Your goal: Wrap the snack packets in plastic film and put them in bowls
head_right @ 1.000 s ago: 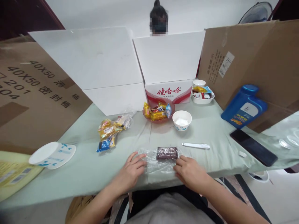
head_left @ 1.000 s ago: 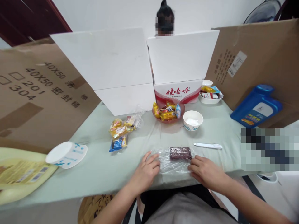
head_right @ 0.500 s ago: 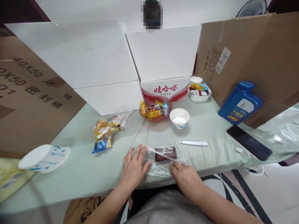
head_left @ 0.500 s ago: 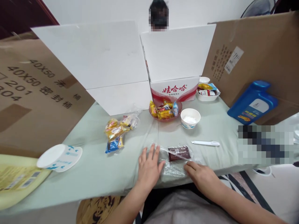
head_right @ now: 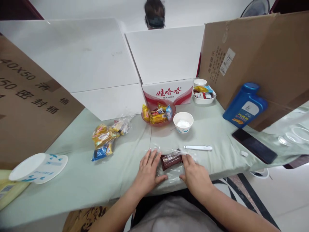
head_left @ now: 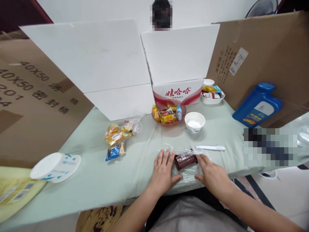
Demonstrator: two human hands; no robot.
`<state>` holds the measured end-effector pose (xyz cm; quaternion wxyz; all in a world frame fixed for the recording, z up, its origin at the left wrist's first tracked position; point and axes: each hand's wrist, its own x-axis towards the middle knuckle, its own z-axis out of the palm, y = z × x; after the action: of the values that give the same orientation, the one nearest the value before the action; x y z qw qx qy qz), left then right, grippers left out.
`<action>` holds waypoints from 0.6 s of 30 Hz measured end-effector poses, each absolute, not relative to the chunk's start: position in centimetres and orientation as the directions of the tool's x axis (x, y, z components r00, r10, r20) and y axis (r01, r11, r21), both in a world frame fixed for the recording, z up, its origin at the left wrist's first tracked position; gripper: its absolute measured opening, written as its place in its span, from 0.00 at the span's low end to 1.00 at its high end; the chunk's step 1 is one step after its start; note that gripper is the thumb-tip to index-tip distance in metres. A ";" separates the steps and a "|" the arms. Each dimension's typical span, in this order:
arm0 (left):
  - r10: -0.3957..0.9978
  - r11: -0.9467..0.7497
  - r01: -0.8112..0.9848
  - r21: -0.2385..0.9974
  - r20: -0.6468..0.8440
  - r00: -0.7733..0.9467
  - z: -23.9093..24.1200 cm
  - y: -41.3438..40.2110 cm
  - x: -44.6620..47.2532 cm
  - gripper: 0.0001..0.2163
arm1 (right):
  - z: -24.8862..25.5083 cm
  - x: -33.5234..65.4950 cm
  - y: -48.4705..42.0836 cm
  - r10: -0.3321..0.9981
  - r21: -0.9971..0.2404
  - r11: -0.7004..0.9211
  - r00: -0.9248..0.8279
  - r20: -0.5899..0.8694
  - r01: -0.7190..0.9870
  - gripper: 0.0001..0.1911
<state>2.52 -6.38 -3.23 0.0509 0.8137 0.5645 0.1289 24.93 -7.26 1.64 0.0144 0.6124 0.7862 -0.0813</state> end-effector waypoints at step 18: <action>0.942 -0.231 0.943 0.240 0.298 0.155 -0.1 -6.9 2.2 0.31 | 2.8 31.3 -3.7 0.984 -0.091 0.160 -0.150 0.100 0.983 0.28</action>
<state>2.20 -6.86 -0.12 -0.0013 0.7598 0.6203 0.1947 31.25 -3.74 2.77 -0.0677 0.6482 0.7584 -0.0023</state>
